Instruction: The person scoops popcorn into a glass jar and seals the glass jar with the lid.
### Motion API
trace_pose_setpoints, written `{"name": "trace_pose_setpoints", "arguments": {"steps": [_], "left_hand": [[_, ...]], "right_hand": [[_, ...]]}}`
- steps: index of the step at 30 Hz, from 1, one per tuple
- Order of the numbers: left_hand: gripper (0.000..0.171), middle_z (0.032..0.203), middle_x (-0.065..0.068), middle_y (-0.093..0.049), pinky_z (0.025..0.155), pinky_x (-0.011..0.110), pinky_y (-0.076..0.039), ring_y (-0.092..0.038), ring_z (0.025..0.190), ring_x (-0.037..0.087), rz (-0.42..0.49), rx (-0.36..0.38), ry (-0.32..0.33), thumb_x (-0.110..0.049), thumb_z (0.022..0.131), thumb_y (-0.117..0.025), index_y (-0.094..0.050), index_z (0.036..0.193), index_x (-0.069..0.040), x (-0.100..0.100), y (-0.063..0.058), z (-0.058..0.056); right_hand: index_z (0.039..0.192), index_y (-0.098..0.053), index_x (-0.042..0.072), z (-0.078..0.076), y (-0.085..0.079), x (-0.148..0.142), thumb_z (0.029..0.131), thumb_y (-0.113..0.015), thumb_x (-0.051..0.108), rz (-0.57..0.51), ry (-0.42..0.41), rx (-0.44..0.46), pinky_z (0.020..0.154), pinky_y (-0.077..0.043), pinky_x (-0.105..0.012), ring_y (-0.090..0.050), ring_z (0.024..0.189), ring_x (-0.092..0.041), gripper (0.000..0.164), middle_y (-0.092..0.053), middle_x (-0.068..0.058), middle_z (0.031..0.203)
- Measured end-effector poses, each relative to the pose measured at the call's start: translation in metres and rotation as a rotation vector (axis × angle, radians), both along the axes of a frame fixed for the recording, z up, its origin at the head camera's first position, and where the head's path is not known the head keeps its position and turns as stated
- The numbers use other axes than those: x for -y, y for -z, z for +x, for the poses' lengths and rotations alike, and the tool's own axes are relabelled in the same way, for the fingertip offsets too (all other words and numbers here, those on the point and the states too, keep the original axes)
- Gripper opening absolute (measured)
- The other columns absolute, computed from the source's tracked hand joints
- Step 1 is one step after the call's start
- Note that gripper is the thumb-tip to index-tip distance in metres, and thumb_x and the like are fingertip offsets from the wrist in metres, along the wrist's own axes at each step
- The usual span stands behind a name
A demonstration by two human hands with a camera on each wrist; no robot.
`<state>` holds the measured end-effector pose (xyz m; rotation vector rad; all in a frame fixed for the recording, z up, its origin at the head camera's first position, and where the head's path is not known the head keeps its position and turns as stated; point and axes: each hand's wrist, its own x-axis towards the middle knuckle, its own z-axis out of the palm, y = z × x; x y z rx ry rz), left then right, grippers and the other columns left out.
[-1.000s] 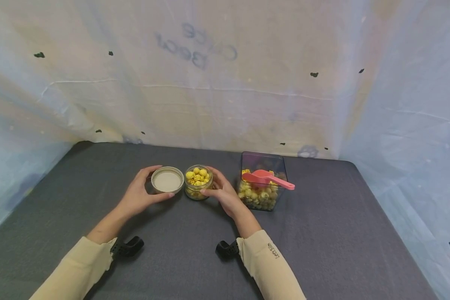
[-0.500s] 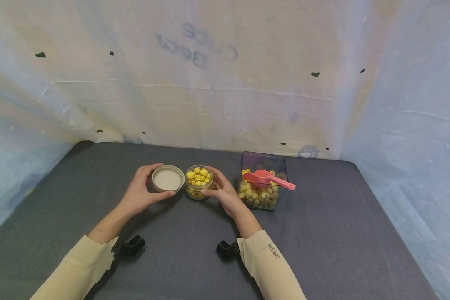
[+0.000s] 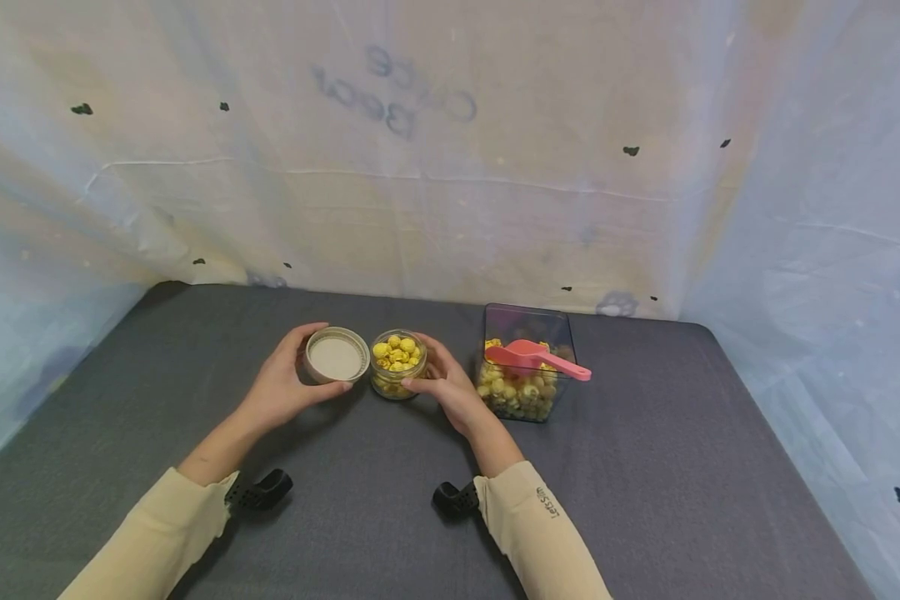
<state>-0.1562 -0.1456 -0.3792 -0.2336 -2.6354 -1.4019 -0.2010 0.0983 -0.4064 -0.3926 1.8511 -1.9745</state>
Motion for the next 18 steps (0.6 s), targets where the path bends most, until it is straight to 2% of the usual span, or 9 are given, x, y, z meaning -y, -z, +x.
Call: {"name": "trace_pose_setpoints", "arguments": {"steps": [9,18], "left_hand": [[0.089,0.133,0.021,-0.04,0.101,0.055,-0.04,-0.043,0.126,0.037,0.029,-0.021,0.021,-0.015,0.072,-0.084,-0.034,0.145,-0.007,-0.0011,0.0,-0.0015],[0.09,0.138,0.021,-0.04,0.101,0.056,-0.039,-0.043,0.127,0.038,0.06,-0.02,0.053,-0.013,0.073,-0.084,-0.032,0.146,-0.007,-0.0014,-0.0018,-0.003]], "right_hand": [[0.151,-0.027,0.018,0.0002,0.0011,0.0001,0.086,-0.061,-0.001,0.001,0.007,-0.001,0.114,-0.022,-0.055,-0.02,0.146,-0.029,0.075,-0.026,-0.011,0.156],[0.151,-0.028,0.019,-0.001,0.0022,0.0002,0.086,-0.061,-0.001,0.0,0.012,0.002,0.114,-0.021,-0.055,-0.02,0.146,-0.028,0.075,-0.027,-0.01,0.156]]}}
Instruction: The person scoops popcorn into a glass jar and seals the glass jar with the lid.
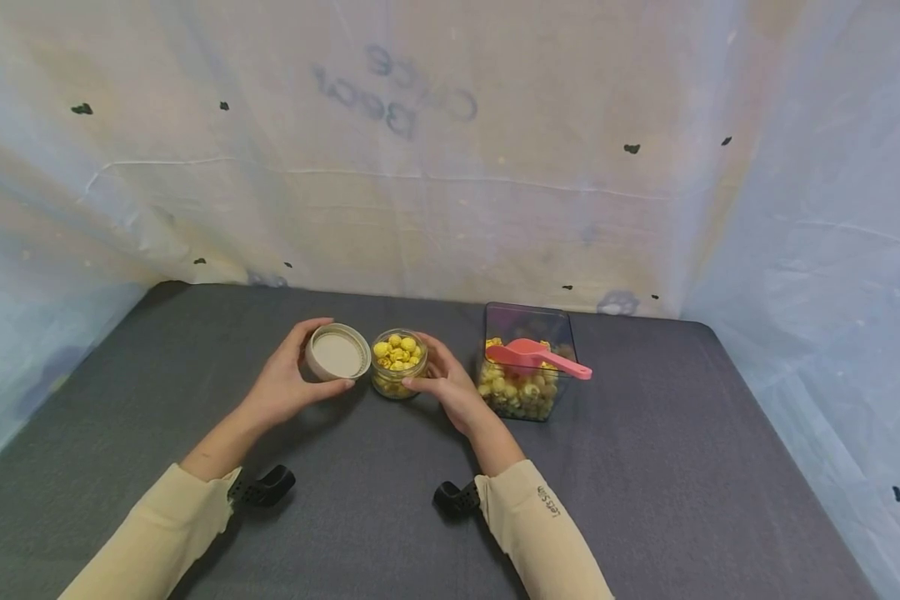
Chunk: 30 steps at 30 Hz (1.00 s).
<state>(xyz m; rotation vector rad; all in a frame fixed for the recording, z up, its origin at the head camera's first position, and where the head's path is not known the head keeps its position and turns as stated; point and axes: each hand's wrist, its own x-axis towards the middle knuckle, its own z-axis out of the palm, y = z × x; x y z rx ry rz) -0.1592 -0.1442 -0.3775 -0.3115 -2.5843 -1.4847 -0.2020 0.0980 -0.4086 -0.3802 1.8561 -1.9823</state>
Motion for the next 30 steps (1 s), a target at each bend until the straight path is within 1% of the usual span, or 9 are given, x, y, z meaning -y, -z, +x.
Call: {"name": "trace_pose_setpoints", "arguments": {"steps": [8,10,13,17,22,25,30], "left_hand": [[0.09,0.142,0.02,-0.039,0.105,0.057,-0.037,-0.043,0.129,0.037,0.086,-0.005,0.072,-0.008,0.075,-0.082,-0.029,0.147,-0.01,-0.0002,0.0002,-0.0034],[0.089,0.142,0.019,-0.039,0.103,0.057,-0.038,-0.044,0.128,0.037,0.101,-0.008,0.091,-0.008,0.076,-0.081,-0.029,0.148,-0.011,-0.0005,0.0003,-0.0042],[0.089,0.143,0.019,-0.037,0.101,0.057,-0.04,-0.045,0.127,0.038,0.152,0.004,0.129,-0.006,0.077,-0.08,-0.028,0.149,-0.015,-0.0017,-0.0003,-0.0054],[0.091,0.147,0.017,-0.032,0.099,0.056,-0.043,-0.044,0.129,0.038,0.214,0.023,0.173,-0.002,0.078,-0.078,-0.025,0.151,-0.019,-0.0035,-0.0004,-0.0069],[0.097,0.152,0.016,-0.024,0.098,0.054,-0.045,-0.04,0.133,0.04,0.23,0.044,0.172,-0.004,0.08,-0.077,-0.017,0.154,-0.021,-0.0043,0.002,-0.0082],[0.099,0.153,0.016,-0.022,0.096,0.052,-0.048,-0.039,0.134,0.04,0.254,0.071,0.167,-0.004,0.08,-0.077,-0.013,0.154,-0.021,-0.0053,0.0027,-0.0083],[0.094,0.149,0.015,-0.024,0.092,0.05,-0.051,-0.044,0.131,0.04,0.285,0.105,0.161,-0.005,0.08,-0.077,-0.017,0.152,-0.016,-0.0073,0.0033,-0.0085]], "right_hand": [[0.15,-0.029,0.02,-0.0012,0.0012,0.0008,0.087,-0.062,0.0,0.009,0.008,-0.006,0.114,-0.023,-0.056,-0.022,0.145,-0.029,0.074,-0.028,-0.011,0.155],[0.15,-0.029,0.019,-0.0015,0.0017,0.0008,0.087,-0.062,0.0,0.012,0.008,-0.009,0.114,-0.022,-0.056,-0.021,0.146,-0.03,0.074,-0.028,-0.011,0.155],[0.151,-0.029,0.019,-0.0013,0.0014,0.0004,0.087,-0.061,0.0,0.014,0.007,-0.008,0.114,-0.022,-0.055,-0.022,0.146,-0.029,0.075,-0.027,-0.011,0.155],[0.151,-0.028,0.018,-0.0004,0.0001,-0.0002,0.086,-0.061,-0.001,0.011,-0.001,-0.009,0.114,-0.021,-0.055,-0.022,0.145,-0.029,0.075,-0.027,-0.011,0.156],[0.151,-0.027,0.018,-0.0006,-0.0002,-0.0009,0.087,-0.061,0.0,0.012,-0.009,-0.016,0.115,-0.021,-0.055,-0.021,0.146,-0.029,0.075,-0.026,-0.012,0.156],[0.151,-0.027,0.018,-0.0009,0.0,-0.0011,0.087,-0.061,0.001,0.011,-0.011,-0.018,0.115,-0.02,-0.055,-0.021,0.146,-0.03,0.075,-0.026,-0.012,0.156],[0.151,-0.027,0.017,-0.0001,-0.0003,-0.0009,0.087,-0.061,0.0,0.007,-0.009,-0.017,0.115,-0.019,-0.055,-0.02,0.146,-0.029,0.075,-0.026,-0.012,0.156]]}}
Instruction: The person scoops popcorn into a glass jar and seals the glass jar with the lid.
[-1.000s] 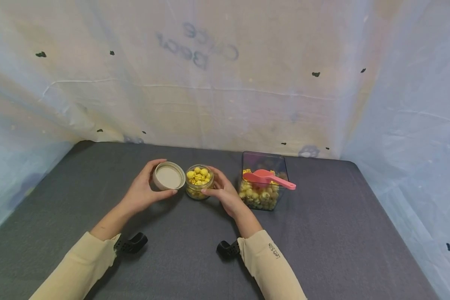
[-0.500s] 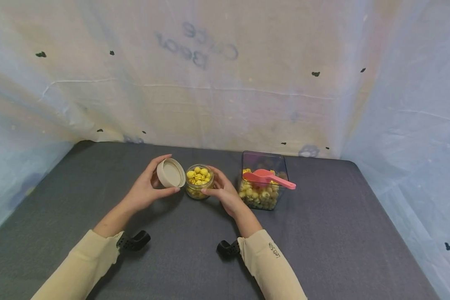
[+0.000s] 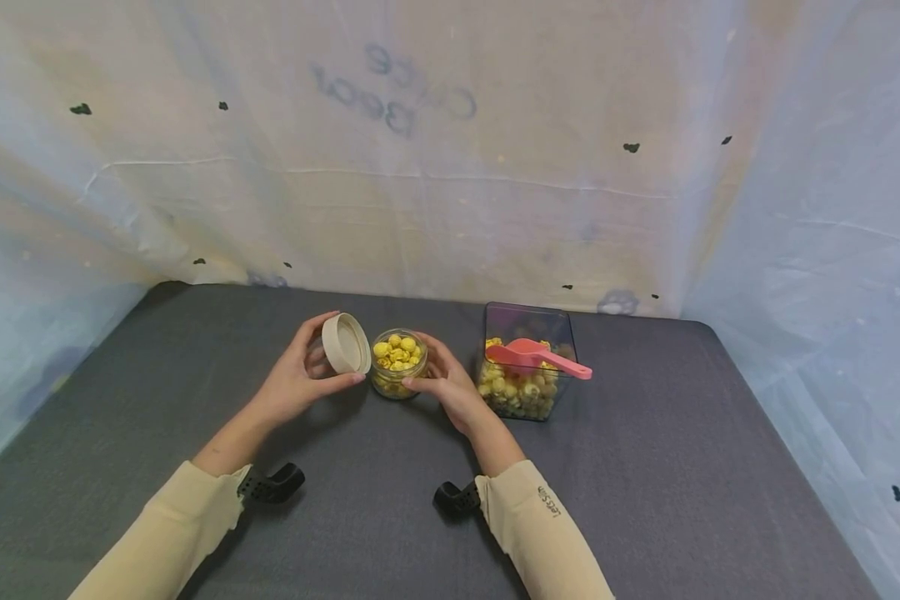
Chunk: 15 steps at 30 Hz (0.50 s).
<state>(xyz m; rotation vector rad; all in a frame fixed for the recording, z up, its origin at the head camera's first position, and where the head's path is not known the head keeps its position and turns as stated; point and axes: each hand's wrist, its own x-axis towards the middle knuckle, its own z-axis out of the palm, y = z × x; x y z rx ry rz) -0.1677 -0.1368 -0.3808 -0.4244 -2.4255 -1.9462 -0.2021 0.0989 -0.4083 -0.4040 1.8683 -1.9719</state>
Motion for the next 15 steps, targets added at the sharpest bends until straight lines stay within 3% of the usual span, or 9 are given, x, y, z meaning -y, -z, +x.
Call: {"name": "trace_pose_setpoints", "arguments": {"steps": [15], "left_hand": [[0.089,0.149,0.015,-0.025,0.093,0.051,-0.05,-0.043,0.132,0.039,0.032,-0.005,-0.002,-0.003,0.08,-0.076,-0.022,0.149,-0.015,-0.004,0.001,-0.0006]], "right_hand": [[0.152,-0.026,0.017,-0.0006,0.0015,-0.0004,0.087,-0.061,0.001,0.0,-0.001,-0.002,0.115,-0.02,-0.055,-0.021,0.146,-0.03,0.075,-0.026,-0.012,0.156]]}}
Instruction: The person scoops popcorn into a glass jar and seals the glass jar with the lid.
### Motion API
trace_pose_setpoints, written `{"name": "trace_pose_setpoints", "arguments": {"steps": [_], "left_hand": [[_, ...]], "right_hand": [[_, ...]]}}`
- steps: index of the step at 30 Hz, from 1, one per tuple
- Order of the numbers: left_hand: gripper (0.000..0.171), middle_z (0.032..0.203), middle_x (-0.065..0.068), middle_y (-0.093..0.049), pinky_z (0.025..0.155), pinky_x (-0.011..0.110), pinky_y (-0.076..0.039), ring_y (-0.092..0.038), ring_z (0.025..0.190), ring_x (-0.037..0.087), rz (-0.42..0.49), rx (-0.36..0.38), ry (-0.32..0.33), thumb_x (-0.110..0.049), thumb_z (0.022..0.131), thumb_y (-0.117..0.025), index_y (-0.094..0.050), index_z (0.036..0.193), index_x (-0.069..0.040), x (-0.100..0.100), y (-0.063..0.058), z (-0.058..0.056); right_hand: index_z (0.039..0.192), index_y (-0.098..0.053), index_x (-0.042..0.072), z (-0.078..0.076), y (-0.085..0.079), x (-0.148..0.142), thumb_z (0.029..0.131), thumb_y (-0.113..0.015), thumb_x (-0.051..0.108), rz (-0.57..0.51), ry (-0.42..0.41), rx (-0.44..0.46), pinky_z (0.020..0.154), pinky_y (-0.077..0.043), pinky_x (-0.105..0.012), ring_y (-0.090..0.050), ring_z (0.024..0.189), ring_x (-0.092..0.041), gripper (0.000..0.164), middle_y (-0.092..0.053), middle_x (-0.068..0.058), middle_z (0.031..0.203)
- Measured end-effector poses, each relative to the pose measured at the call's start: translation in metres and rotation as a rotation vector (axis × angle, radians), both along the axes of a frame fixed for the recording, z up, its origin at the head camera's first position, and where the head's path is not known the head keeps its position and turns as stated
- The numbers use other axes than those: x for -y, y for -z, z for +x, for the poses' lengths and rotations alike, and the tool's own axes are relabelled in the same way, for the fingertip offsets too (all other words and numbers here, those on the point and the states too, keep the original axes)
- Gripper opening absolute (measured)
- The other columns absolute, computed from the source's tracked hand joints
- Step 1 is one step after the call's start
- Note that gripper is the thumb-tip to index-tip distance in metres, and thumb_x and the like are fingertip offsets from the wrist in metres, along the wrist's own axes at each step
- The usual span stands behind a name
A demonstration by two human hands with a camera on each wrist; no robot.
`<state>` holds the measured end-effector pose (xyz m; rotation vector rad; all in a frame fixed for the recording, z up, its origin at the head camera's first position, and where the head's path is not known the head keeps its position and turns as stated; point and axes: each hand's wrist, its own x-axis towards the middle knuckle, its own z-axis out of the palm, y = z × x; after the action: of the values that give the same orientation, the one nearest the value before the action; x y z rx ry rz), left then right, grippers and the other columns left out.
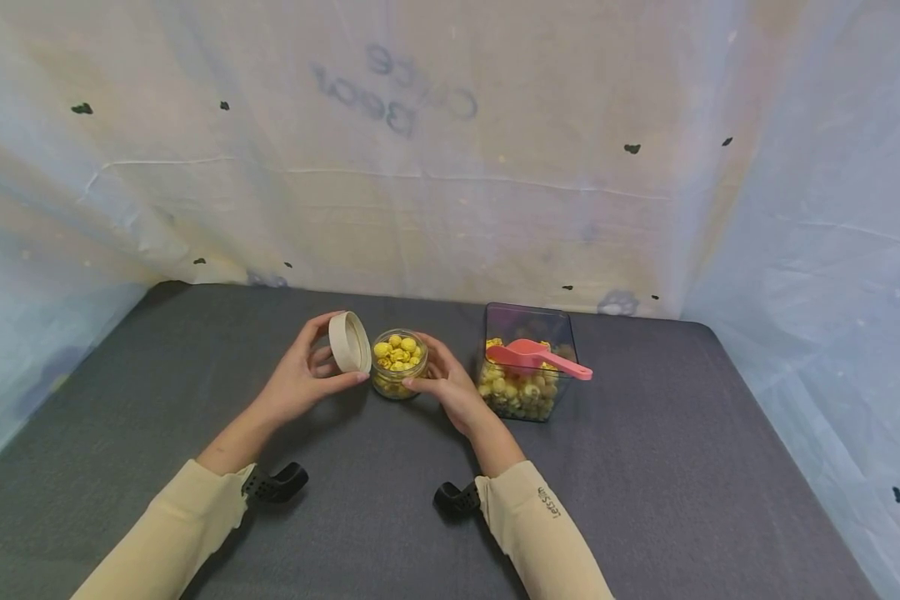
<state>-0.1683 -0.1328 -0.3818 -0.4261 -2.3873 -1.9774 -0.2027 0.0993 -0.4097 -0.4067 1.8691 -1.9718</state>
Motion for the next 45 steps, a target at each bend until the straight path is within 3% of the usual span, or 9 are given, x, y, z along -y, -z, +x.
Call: {"name": "trace_pose_setpoints", "arguments": {"steps": [20,33,45], "left_hand": [[0.09,0.147,0.015,-0.032,0.1,0.051,-0.045,-0.044,0.132,0.036,-0.037,-0.052,-0.019,-0.01,0.08,-0.079,-0.025,0.15,-0.024,-0.009,-0.001,-0.001],[0.085,0.152,0.009,-0.03,0.103,0.053,-0.042,-0.042,0.133,0.035,-0.087,-0.057,-0.029,-0.015,0.078,-0.081,-0.031,0.147,-0.015,-0.015,-0.003,-0.002],[0.085,0.151,0.012,-0.031,0.103,0.054,-0.041,-0.042,0.132,0.036,-0.137,-0.079,-0.019,-0.017,0.078,-0.081,-0.032,0.148,-0.011,-0.019,-0.001,-0.005]], "right_hand": [[0.152,-0.026,0.019,0.002,-0.001,0.0,0.087,-0.061,0.002,0.003,-0.003,0.004,0.113,-0.023,-0.055,-0.023,0.145,-0.03,0.075,-0.028,-0.013,0.155],[0.151,-0.027,0.02,-0.001,0.001,0.0,0.088,-0.061,0.001,-0.005,-0.003,0.013,0.114,-0.022,-0.055,-0.022,0.145,-0.028,0.074,-0.028,-0.011,0.155],[0.151,-0.027,0.02,0.0,0.001,-0.001,0.088,-0.06,0.0,-0.021,-0.02,-0.004,0.112,-0.024,-0.055,-0.024,0.145,-0.029,0.073,-0.028,-0.011,0.155]]}}
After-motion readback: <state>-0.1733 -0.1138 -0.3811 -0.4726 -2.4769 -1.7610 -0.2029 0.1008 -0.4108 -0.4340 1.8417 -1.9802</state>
